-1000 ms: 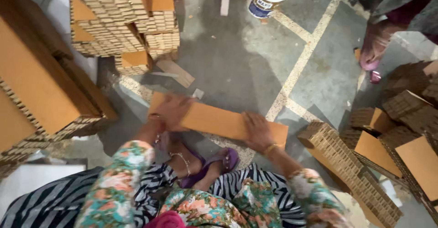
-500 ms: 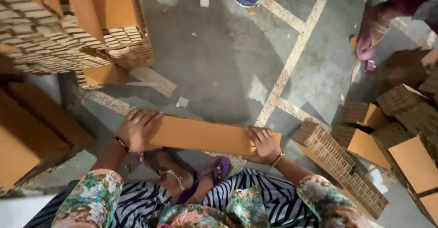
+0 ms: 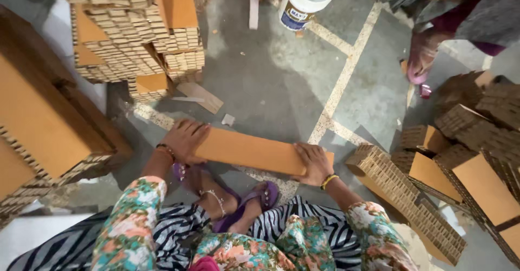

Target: The person sits on the floor and folds a flat orange cardboard piece into a box shape. They press the flaps and edges to secure the folds, then place the assembled box on the floor and pick up another piece to repeat the process.

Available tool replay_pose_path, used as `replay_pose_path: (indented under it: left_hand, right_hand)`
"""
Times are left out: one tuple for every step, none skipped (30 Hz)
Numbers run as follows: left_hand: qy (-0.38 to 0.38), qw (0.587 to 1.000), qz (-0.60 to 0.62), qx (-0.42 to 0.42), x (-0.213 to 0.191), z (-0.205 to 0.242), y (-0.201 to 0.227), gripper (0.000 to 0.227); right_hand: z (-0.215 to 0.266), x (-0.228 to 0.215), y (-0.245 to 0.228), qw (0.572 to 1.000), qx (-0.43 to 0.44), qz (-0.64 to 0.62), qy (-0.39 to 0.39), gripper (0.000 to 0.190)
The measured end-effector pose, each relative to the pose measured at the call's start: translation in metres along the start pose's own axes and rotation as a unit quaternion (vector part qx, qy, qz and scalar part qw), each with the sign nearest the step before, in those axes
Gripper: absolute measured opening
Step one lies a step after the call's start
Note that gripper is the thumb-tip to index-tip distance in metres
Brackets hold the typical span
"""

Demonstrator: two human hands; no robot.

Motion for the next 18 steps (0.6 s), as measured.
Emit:
replay_pose_path:
  left_hand:
    - [-0.024, 0.999, -0.009, -0.021, 0.000, -0.004, 0.004, 0.116]
    - [-0.048, 0.998, -0.018, -0.042, 0.000, -0.010, 0.009, 0.118]
    - [-0.040, 0.997, -0.028, -0.064, -0.001, -0.014, 0.015, 0.117]
    - [-0.032, 0.995, -0.038, -0.086, 0.002, -0.020, 0.026, 0.117]
    - [-0.035, 0.993, -0.045, -0.106, 0.010, -0.019, 0.039, 0.116]
    - [-0.026, 0.993, -0.034, -0.106, 0.015, -0.027, 0.050, 0.118]
    - [-0.018, 0.994, -0.022, -0.101, 0.019, -0.036, 0.061, 0.119]
    - [0.024, 0.997, -0.007, -0.069, 0.020, -0.046, 0.070, 0.120]
    - [0.070, 0.997, 0.020, -0.040, 0.024, -0.057, 0.087, 0.121]
    - [0.061, 0.997, 0.041, -0.037, 0.030, -0.064, 0.101, 0.119]
    - [0.055, 0.996, 0.063, -0.035, 0.033, -0.074, 0.114, 0.117]
    - [0.049, 0.995, 0.085, -0.033, 0.035, -0.082, 0.123, 0.114]
    - [0.040, 0.997, 0.054, -0.033, 0.033, -0.088, 0.122, 0.109]
    - [0.031, 0.999, 0.022, -0.033, 0.033, -0.092, 0.124, 0.104]
    - [0.021, 0.999, -0.007, -0.043, 0.034, -0.090, 0.124, 0.099]
    - [0.019, 0.999, 0.021, -0.031, 0.034, -0.088, 0.122, 0.098]
    - [0.023, 0.998, 0.053, -0.025, 0.033, -0.088, 0.121, 0.098]
    - [0.027, 0.996, 0.084, -0.019, 0.033, -0.089, 0.119, 0.097]
  right_hand:
    - [-0.004, 0.002, -0.005, 0.999, 0.035, 0.024, -0.021, 0.117]
    - [-0.007, 0.002, -0.013, 0.999, 0.028, 0.026, 0.001, 0.116]
    - [-0.011, 0.004, -0.026, 0.999, 0.019, 0.024, 0.024, 0.116]
    - [-0.019, 0.005, -0.035, 0.999, 0.011, 0.022, 0.047, 0.116]
    - [-0.025, 0.011, -0.047, 0.998, 0.028, 0.045, 0.030, 0.110]
    - [-0.037, 0.016, -0.055, 0.997, 0.045, 0.067, 0.013, 0.105]
    - [-0.047, 0.021, -0.065, 0.994, 0.066, 0.089, -0.006, 0.100]
    - [-0.062, 0.025, -0.080, 0.994, 0.069, 0.068, 0.040, 0.090]
    - [-0.073, 0.029, -0.090, 0.993, 0.070, 0.056, 0.077, 0.081]
    - [-0.082, 0.032, -0.101, 0.990, 0.072, 0.044, 0.114, 0.073]
    - [-0.089, 0.036, -0.110, 0.989, 0.083, 0.019, 0.119, 0.067]
    - [-0.096, 0.038, -0.118, 0.988, 0.094, -0.007, 0.125, 0.061]
    - [-0.106, 0.036, -0.122, 0.982, 0.118, -0.040, 0.144, 0.056]
    - [-0.107, 0.031, -0.117, 0.981, 0.125, -0.041, 0.145, 0.054]
    - [-0.105, 0.029, -0.115, 0.981, 0.123, -0.044, 0.142, 0.052]
    - [-0.105, 0.029, -0.116, 0.982, 0.121, -0.047, 0.139, 0.049]
    - [-0.109, 0.028, -0.114, 0.981, 0.122, -0.051, 0.143, 0.047]
    - [-0.111, 0.028, -0.113, 0.980, 0.122, -0.055, 0.147, 0.044]
Point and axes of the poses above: each hand's wrist, its own z-axis away from the middle knuckle, its own x-axis out of the palm, y = z × x, the point moved 2 cm from there along -z, towards the middle knuckle, and after that the axes turned 8 degrees about -y, right-handed, at the moved point
